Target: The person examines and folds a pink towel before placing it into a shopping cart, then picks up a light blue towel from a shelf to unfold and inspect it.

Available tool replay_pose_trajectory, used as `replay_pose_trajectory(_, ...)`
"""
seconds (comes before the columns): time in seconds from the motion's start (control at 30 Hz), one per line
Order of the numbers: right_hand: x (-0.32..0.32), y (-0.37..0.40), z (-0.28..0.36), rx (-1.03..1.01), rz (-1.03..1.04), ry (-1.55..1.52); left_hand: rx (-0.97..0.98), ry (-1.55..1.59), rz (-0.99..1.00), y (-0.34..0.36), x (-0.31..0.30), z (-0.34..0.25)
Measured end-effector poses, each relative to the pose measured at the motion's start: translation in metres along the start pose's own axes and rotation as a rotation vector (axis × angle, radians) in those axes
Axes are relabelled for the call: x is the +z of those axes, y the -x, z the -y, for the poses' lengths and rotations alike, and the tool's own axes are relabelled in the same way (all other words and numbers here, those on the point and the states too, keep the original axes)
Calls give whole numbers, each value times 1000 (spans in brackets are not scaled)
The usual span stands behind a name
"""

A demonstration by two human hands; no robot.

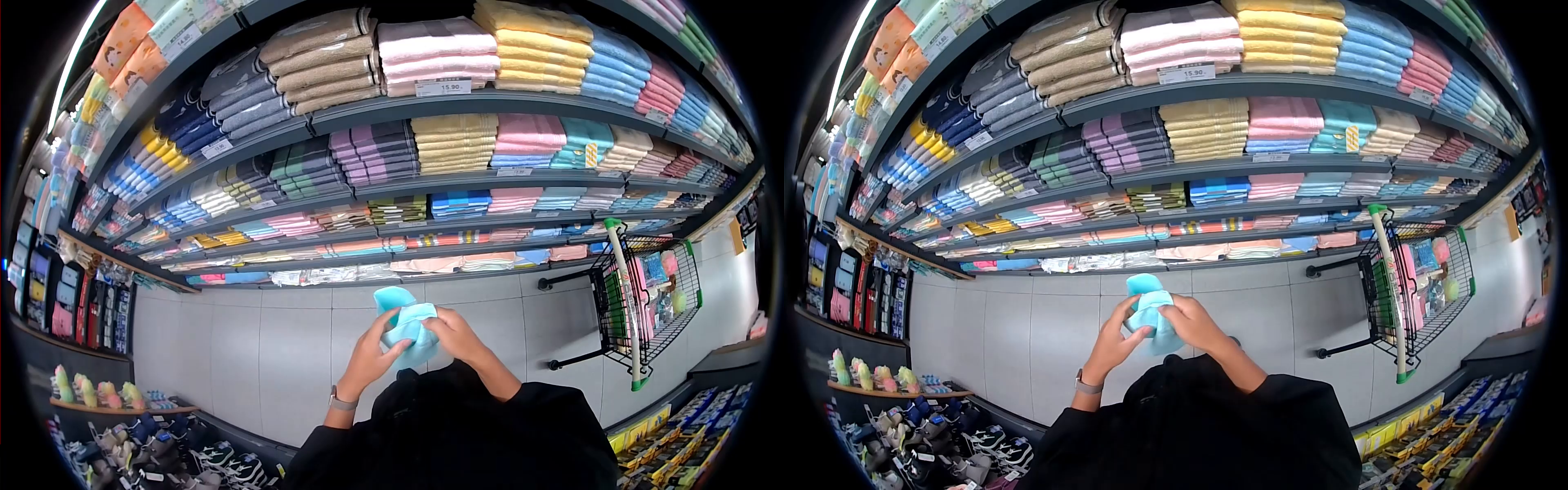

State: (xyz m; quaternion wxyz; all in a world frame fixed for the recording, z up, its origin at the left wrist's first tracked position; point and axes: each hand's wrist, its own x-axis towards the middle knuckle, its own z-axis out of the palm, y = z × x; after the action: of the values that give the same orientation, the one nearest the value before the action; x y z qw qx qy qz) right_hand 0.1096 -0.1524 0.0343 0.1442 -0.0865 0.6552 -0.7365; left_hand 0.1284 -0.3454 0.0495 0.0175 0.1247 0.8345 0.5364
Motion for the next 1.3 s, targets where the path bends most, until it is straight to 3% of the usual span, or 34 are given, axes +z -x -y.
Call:
replay_pose_trajectory(0.13, -6, 2, 13, 6, 2, -56, -104, 42, -9, 15, 5, 24)
replay_pose_trajectory(0.23, -18, 3, 13, -11, -7, -15, -214, -53, 144, 25, -15, 46)
replay_pose_trajectory(0.27, -24, 3, 14, -11, -17, 9, -207, -53, 105, 29, -25, 47)
replay_pose_trajectory(0.43, -36, 8, 22, -9, -2, 93, -93, 44, -27, 46, -86, -22)
replay_pose_trajectory(0.53, -31, 6, 18, -16, 17, 87, -78, -10, 20, 46, -103, -33)
replay_pose_trajectory(0.63, -30, 9, 28, -24, 36, 61, -268, 27, -67, 45, -100, -17)
replay_pose_trajectory(0.67, -30, 11, 31, -35, 37, 49, -242, -10, -89, 45, -95, -9)
replay_pose_trajectory(0.77, -33, 13, 35, -72, 9, 19, -334, -149, 49, 52, -82, 11)
replay_pose_trajectory(0.93, -39, 14, 25, -133, -137, -52, -290, -231, 143, 57, -59, 14)
replay_pose_trajectory(1.13, -41, 14, 26, -143, -259, -13, -112, -370, 58, 58, -58, 15)
replay_pose_trajectory(1.3, -45, 11, 7, -152, -378, 49, -113, -506, 98, 60, -57, 3)
